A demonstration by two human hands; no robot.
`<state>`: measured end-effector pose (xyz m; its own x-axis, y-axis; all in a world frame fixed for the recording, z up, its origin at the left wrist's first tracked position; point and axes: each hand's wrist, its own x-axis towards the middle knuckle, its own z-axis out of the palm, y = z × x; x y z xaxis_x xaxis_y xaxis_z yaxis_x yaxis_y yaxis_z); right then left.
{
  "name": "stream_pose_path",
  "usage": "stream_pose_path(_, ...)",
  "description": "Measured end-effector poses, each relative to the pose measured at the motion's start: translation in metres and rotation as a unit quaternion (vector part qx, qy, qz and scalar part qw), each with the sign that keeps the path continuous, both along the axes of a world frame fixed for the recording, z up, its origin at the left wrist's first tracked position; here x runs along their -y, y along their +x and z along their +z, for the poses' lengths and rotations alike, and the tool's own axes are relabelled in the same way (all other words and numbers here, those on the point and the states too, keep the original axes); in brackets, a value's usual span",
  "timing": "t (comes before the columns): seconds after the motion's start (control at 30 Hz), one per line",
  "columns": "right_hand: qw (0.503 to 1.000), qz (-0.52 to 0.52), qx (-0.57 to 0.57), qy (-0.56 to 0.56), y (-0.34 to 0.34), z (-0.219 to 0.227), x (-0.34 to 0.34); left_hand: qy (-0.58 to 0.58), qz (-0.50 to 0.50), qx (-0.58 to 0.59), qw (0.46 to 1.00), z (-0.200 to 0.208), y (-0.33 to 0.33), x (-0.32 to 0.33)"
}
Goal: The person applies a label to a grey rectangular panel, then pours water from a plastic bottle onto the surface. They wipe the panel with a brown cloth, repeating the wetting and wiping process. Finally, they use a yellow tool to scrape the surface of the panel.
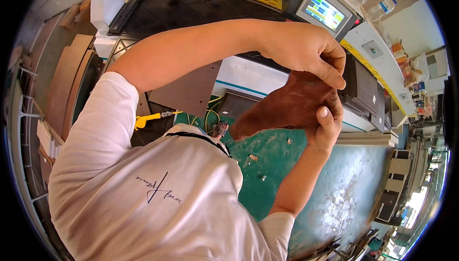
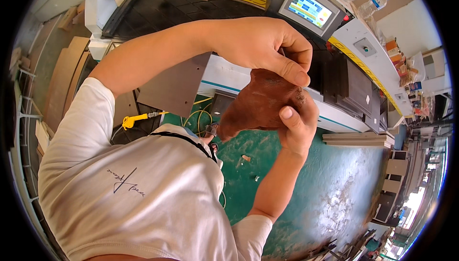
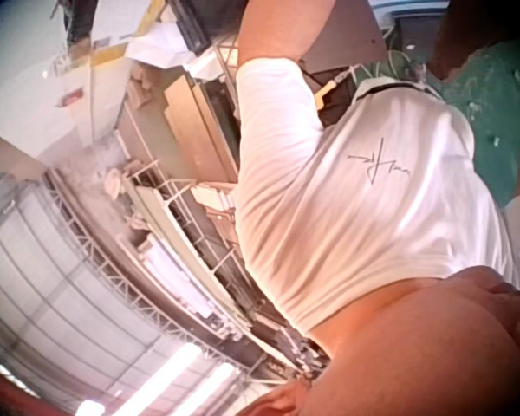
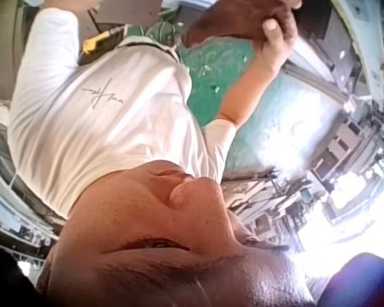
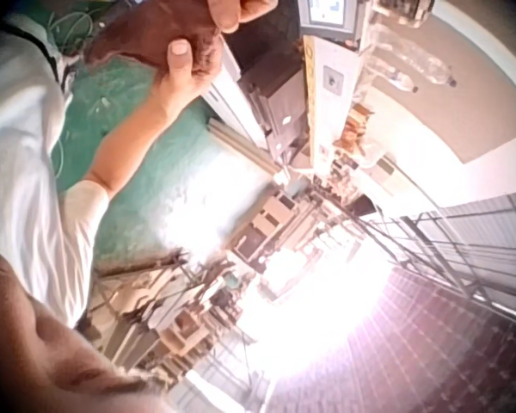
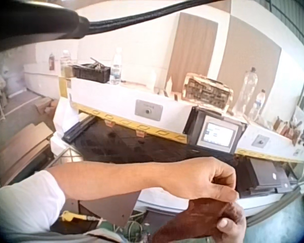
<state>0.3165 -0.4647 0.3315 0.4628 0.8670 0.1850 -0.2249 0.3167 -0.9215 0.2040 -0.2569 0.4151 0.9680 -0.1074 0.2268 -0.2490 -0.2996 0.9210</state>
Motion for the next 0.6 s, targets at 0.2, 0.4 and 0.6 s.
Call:
stream_pose_path(0.2, 0.998, -0.058, -0.012, -0.012, -0.014, -0.010, -0.005, -0.058, 0.009, 0.023, 0.998, -0.007, 0.001, 0.002)
stream_pose_path(0.4, 0.980, -0.108, -0.165, 0.038, -0.036, -0.014, -0.021, -0.090, 0.052, 0.022, 0.994, -0.016, 0.000, -0.007)
stream_pose_path(0.6, 0.984, -0.046, -0.162, 0.056, -0.043, -0.021, -0.026, -0.161, 0.053, 0.038, 0.985, -0.036, 0.005, -0.018)
